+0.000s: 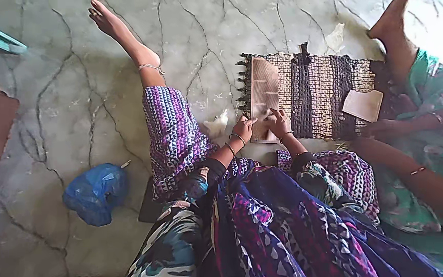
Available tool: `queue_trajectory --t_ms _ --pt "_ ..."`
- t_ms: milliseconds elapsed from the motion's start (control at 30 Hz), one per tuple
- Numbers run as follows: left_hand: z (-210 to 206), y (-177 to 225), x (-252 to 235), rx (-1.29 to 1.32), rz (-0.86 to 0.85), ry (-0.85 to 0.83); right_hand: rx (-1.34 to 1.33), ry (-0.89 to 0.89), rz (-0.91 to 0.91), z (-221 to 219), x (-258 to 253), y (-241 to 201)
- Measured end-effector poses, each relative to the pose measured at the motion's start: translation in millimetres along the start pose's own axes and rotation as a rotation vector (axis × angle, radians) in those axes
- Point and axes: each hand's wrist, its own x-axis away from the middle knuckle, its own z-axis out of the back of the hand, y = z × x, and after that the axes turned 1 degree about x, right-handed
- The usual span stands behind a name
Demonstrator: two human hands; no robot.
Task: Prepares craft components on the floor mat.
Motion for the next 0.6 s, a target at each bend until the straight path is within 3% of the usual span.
queue_trajectory --t_ms 400,600 --pt "-24.6 4.2 -2.1 -0.018 -0.019 0.116 0.004 0.001 -0.061 0.5 1.5 -2.9" --pt "-21.8 13.6 0.4 -0.083 0.068 0.027 0.009 -0.013 -0.065 0.7 1.4 -3.9"
